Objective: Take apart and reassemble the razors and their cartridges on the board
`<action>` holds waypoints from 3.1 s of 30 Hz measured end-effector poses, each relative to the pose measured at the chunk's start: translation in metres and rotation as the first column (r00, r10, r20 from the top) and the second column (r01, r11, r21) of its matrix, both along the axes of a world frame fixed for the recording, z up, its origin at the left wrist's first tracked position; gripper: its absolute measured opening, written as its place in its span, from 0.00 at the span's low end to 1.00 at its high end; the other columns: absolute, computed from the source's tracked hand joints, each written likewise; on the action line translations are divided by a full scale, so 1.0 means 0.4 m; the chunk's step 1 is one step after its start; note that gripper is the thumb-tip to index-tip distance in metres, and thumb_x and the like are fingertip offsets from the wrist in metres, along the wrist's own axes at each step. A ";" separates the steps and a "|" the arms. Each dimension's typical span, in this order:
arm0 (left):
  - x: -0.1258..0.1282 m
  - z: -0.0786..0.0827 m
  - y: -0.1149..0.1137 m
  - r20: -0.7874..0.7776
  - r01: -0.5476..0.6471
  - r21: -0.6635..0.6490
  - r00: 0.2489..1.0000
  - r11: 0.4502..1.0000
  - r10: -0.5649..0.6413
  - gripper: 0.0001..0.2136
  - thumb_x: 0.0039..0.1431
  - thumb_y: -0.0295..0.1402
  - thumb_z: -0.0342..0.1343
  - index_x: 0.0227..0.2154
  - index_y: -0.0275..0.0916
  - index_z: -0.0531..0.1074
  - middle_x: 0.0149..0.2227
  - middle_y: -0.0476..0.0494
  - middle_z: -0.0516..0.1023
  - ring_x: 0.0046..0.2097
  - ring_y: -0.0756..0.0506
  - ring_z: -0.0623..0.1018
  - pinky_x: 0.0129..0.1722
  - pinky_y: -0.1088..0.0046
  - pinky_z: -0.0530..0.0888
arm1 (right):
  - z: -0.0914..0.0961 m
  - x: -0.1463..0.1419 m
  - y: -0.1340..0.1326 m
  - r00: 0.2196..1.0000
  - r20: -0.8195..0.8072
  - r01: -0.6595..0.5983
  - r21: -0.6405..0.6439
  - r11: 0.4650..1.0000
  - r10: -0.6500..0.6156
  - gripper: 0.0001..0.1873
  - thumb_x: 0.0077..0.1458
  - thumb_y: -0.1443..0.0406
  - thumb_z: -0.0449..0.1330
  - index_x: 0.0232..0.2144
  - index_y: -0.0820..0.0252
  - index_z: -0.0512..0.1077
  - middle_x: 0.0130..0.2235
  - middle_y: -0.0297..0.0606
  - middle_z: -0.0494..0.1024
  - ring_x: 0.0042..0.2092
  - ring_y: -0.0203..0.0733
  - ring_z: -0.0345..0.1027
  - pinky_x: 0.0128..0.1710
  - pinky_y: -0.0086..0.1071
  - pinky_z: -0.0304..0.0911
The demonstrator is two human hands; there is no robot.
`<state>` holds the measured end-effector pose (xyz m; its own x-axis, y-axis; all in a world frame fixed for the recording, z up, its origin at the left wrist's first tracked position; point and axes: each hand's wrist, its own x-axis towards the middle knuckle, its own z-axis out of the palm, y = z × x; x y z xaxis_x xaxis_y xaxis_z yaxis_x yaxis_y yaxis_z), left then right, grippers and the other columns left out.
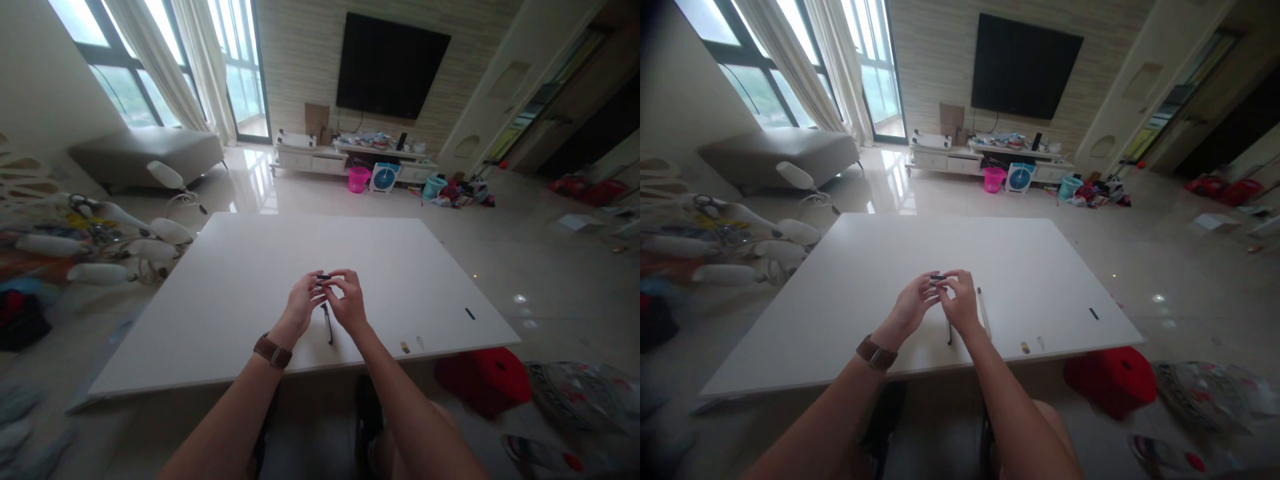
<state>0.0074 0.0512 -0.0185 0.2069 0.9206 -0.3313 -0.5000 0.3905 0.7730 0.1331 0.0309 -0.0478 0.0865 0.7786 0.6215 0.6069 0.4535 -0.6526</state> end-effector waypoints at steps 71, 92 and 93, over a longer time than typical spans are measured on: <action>0.010 0.023 -0.059 0.357 -0.098 0.109 0.933 0.989 0.053 0.19 0.53 0.34 0.57 0.50 0.46 0.70 0.51 0.43 0.76 0.53 0.35 0.78 0.55 0.52 0.70 | 0.022 0.053 0.016 -0.114 -0.989 -0.339 -0.051 0.940 -0.095 0.53 0.33 0.82 0.43 0.58 0.35 0.60 0.70 0.21 0.50 0.62 0.34 0.62 0.59 0.46 0.67; 0.038 0.005 -0.048 0.240 -0.050 0.129 0.971 0.990 0.018 0.15 0.53 0.31 0.59 0.44 0.41 0.68 0.43 0.42 0.79 0.42 0.41 0.83 0.43 0.66 0.74 | 0.045 0.071 0.020 -0.134 -0.988 -0.299 -0.030 0.954 -0.073 0.18 0.52 0.61 0.54 0.44 0.47 0.77 0.65 0.26 0.64 0.64 0.44 0.59 0.63 0.48 0.57; 0.039 0.002 -0.049 0.217 -0.060 0.136 0.976 0.989 0.029 0.14 0.53 0.30 0.60 0.43 0.41 0.68 0.43 0.42 0.79 0.41 0.41 0.83 0.42 0.66 0.74 | 0.044 0.070 0.018 -0.123 -0.989 -0.304 -0.035 0.952 -0.075 0.17 0.52 0.60 0.53 0.41 0.50 0.78 0.64 0.27 0.66 0.64 0.45 0.59 0.63 0.48 0.57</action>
